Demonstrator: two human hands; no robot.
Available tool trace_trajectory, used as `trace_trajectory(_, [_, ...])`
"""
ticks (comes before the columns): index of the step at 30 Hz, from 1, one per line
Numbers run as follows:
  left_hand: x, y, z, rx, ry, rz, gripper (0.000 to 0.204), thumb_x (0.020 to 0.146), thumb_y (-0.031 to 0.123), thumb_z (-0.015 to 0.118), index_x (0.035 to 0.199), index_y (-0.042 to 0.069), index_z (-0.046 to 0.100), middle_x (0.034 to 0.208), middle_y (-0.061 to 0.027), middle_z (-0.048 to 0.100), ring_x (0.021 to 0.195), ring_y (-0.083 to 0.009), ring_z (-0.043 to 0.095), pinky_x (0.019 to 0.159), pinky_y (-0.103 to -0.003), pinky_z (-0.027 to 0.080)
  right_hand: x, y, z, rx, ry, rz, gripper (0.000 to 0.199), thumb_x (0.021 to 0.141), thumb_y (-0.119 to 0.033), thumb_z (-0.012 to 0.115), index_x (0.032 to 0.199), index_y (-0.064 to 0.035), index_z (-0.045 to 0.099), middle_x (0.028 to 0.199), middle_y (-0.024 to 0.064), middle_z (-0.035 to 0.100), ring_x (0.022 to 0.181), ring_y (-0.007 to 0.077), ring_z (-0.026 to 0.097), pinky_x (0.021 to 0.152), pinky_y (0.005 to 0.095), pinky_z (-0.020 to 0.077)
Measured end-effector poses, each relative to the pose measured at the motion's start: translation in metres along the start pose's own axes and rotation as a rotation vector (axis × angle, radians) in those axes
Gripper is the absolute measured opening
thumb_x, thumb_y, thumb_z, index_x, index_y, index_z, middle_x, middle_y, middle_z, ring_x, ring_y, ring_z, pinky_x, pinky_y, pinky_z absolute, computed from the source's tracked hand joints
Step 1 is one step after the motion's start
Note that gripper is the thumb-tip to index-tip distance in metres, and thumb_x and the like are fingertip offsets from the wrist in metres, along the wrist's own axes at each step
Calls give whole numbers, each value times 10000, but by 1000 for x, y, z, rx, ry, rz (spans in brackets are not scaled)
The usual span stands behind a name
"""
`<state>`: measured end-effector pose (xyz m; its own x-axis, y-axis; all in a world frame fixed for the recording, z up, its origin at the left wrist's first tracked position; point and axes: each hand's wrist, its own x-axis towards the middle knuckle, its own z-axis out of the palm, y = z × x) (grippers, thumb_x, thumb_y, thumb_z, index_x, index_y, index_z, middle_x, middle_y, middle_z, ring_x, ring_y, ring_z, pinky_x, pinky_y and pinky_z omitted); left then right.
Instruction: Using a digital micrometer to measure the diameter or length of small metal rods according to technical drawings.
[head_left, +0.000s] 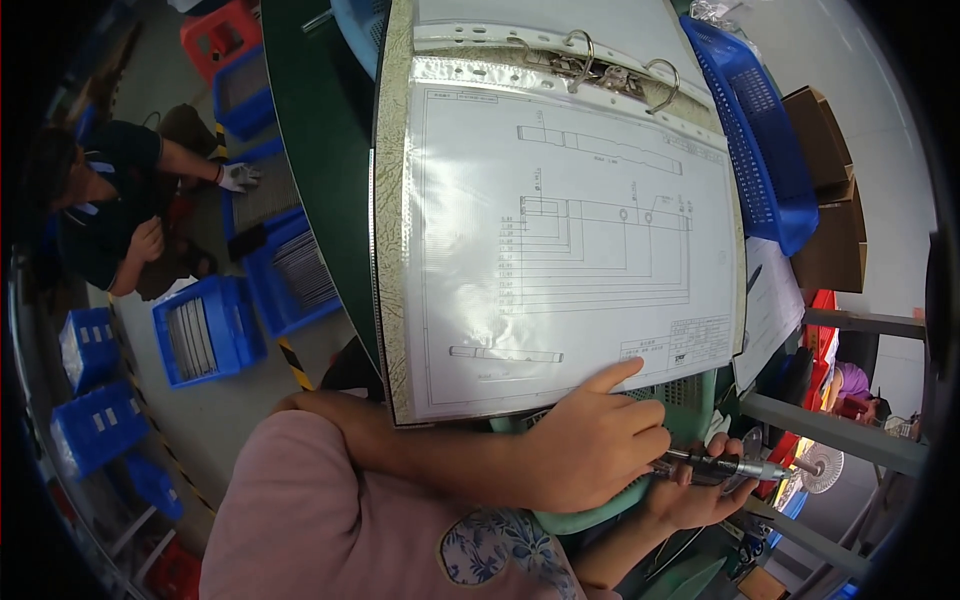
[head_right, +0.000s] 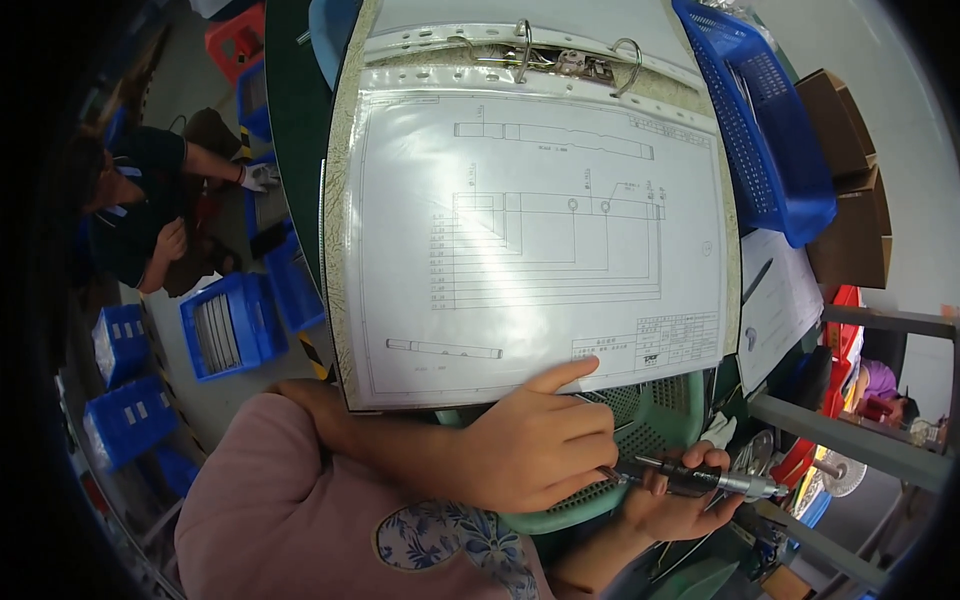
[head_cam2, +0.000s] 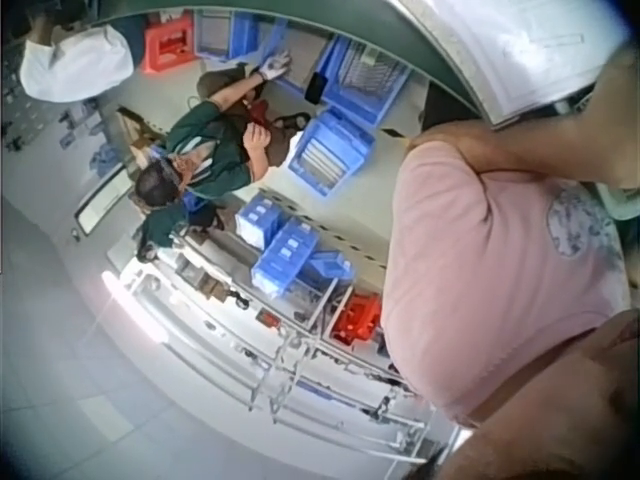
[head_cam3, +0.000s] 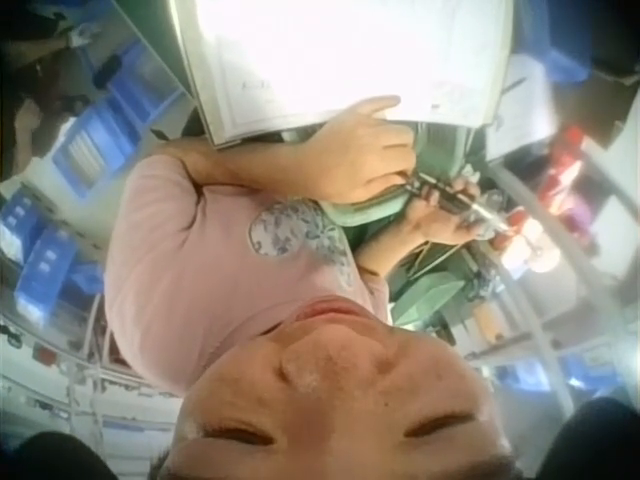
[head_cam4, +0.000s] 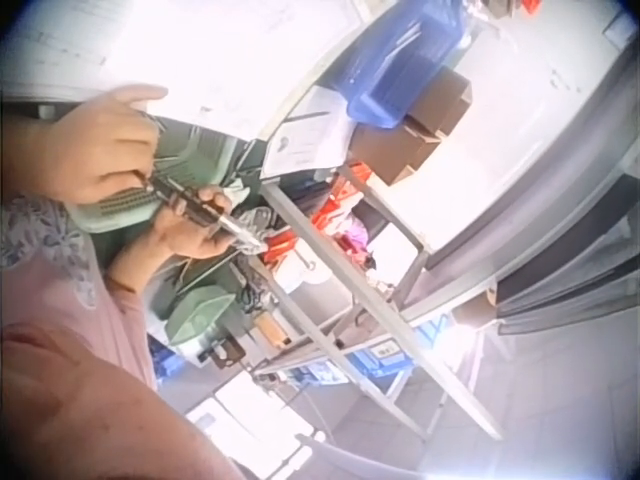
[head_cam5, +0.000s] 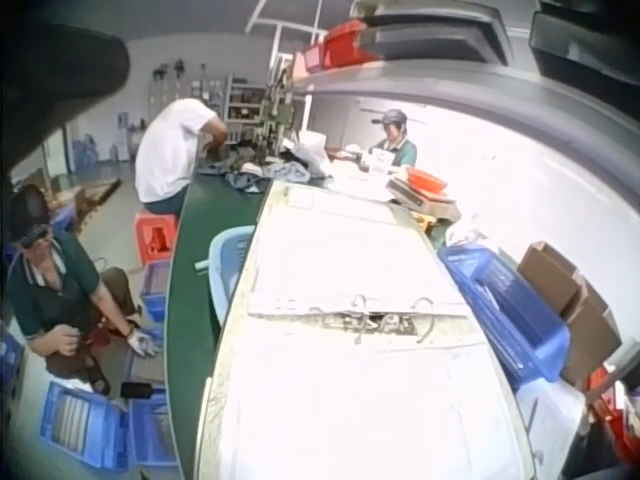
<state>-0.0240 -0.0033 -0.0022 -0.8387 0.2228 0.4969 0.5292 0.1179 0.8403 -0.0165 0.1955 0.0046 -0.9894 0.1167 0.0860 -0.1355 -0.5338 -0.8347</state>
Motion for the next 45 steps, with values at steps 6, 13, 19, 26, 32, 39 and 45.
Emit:
trace_trajectory(6, [-1, -1, 0, 2, -5, -8, 138, 682, 104, 604, 768, 74, 501, 733, -45, 433, 597, -202, 494, 947, -450, 280, 0, 1, 2, 10, 30, 8, 537, 853, -481, 295, 992, 17, 438, 850, 135, 447, 434, 161, 426, 334, 248, 322])
trace_trajectory(13, [3, 2, -5, 9, -46, -18, 138, 663, 96, 623, 765, 90, 531, 736, -27, 459, 601, -184, 507, 947, -440, 280, 1, 1, 6, 40, -20, 29, 569, 852, -492, 273, 1005, 26, 451, 871, 150, 470, 458, 183, 439, 370, 262, 352])
trace_trajectory(19, [8, 3, -5, 22, -90, -39, 118, 638, 88, 647, 723, 97, 566, 716, -5, 516, 594, -163, 523, 943, -409, 291, 2, 2, 8, 86, 55, 10, 580, 842, -512, 280, 945, 29, 461, 827, 152, 487, 433, 178, 433, 359, 242, 347])
trace_trajectory(26, [5, -4, -4, 28, -63, -32, 80, 684, 88, 616, 732, 93, 552, 714, -17, 514, 640, -187, 527, 927, -423, 302, 0, -38, -6, 221, -224, -105, 402, 845, -333, 410, 1093, -17, 405, 923, 89, 437, 588, 160, 432, 423, 238, 334])
trace_trajectory(32, [1, -5, 6, 34, -26, 51, 85, 705, 103, 599, 755, 90, 531, 697, -29, 481, 671, -211, 523, 906, -428, 318, -51, -92, -54, -238, 199, -251, 441, 842, -261, 380, 1195, 4, 369, 1051, 140, 490, 566, 152, 494, 416, 234, 391])
trace_trajectory(39, [-2, -7, 7, 59, 1, 127, 94, 692, 112, 599, 747, 88, 527, 693, -39, 476, 702, -223, 522, 878, -426, 333, -71, -44, -54, -432, 428, 276, 358, 814, -261, 483, 1072, -14, 468, 878, 118, 555, 516, 146, 494, 403, 234, 401])
trace_trajectory(45, [6, -8, 6, -36, -8, 111, 118, 676, 93, 614, 752, 59, 530, 713, -56, 504, 678, -246, 524, 779, -383, 405, -47, -10, -55, -646, 486, 240, 256, 818, -165, 519, 989, 25, 504, 731, 77, 561, 441, 128, 480, 354, 220, 367])
